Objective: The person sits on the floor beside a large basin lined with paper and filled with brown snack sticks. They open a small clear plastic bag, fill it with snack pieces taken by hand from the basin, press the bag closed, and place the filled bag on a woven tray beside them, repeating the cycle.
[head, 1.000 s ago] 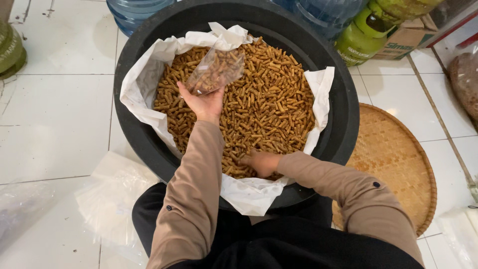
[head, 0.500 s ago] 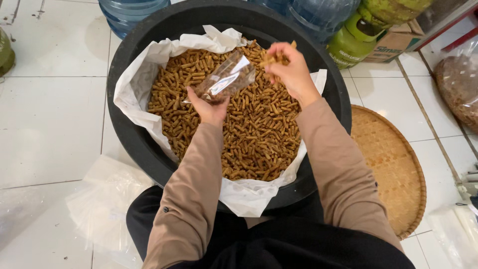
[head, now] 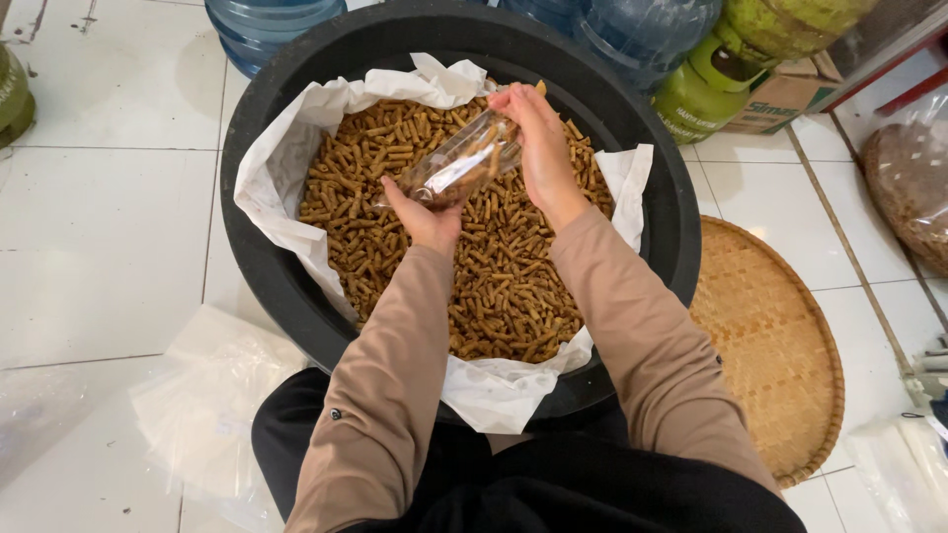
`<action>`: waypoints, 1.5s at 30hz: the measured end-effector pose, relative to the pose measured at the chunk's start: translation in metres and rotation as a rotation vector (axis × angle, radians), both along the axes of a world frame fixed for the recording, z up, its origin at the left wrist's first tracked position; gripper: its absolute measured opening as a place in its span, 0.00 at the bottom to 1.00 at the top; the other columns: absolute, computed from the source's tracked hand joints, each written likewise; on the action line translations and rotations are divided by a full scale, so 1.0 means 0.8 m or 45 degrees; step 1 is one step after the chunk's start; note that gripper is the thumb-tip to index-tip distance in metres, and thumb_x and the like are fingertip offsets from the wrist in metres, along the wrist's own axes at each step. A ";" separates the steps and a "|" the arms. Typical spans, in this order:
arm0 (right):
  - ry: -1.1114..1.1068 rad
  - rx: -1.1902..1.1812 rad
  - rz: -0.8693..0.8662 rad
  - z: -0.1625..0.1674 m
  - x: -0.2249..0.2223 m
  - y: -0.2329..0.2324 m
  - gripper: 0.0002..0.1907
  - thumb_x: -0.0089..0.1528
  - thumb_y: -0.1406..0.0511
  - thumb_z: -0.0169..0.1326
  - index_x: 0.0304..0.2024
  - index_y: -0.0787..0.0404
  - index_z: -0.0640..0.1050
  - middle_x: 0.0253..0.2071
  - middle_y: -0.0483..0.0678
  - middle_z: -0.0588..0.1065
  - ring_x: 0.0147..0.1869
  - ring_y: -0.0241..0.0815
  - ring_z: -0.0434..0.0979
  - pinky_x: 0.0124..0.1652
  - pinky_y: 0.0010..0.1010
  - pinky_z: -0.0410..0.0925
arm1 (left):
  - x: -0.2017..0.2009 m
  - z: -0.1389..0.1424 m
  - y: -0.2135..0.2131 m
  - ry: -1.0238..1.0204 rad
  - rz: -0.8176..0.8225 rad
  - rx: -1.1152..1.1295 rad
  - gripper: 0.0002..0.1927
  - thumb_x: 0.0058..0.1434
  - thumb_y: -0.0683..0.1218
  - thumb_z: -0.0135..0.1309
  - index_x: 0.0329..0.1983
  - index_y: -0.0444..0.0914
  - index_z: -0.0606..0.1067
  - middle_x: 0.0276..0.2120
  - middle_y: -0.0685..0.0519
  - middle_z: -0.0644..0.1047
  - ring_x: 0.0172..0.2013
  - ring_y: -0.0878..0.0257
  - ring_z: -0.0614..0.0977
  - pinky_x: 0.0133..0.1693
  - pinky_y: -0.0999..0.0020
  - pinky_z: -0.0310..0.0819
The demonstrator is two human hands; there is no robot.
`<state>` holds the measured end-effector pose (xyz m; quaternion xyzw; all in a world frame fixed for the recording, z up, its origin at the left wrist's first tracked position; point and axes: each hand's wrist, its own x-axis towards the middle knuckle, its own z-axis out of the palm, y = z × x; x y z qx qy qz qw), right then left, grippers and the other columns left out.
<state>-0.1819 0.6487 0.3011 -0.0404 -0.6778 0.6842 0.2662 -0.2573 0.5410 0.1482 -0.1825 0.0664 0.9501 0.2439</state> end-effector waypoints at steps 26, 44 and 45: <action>-0.164 1.333 -0.097 0.062 0.164 -0.104 0.15 0.63 0.77 0.52 0.52 0.66 0.79 0.50 0.55 0.76 0.49 0.53 0.80 0.46 0.37 0.72 | 0.008 0.018 -0.008 0.261 0.009 0.134 0.53 0.59 0.80 0.34 0.78 0.43 0.52 0.72 0.44 0.59 0.72 0.44 0.60 0.69 0.42 0.55; -0.094 1.195 0.146 -0.022 0.143 0.017 0.33 0.62 0.75 0.56 0.69 0.55 0.70 0.77 0.59 0.58 0.80 0.58 0.57 0.71 0.41 0.59 | 0.047 0.027 0.023 0.522 -0.542 0.123 0.23 0.70 0.45 0.50 0.65 0.34 0.64 0.55 0.45 0.74 0.54 0.54 0.79 0.56 0.54 0.80; -0.065 1.405 0.042 -0.020 0.142 0.010 0.36 0.59 0.72 0.62 0.69 0.55 0.68 0.76 0.59 0.57 0.79 0.59 0.57 0.70 0.41 0.60 | 0.053 0.033 0.023 0.545 -0.559 0.116 0.22 0.70 0.48 0.49 0.64 0.35 0.64 0.54 0.46 0.74 0.53 0.55 0.79 0.54 0.53 0.80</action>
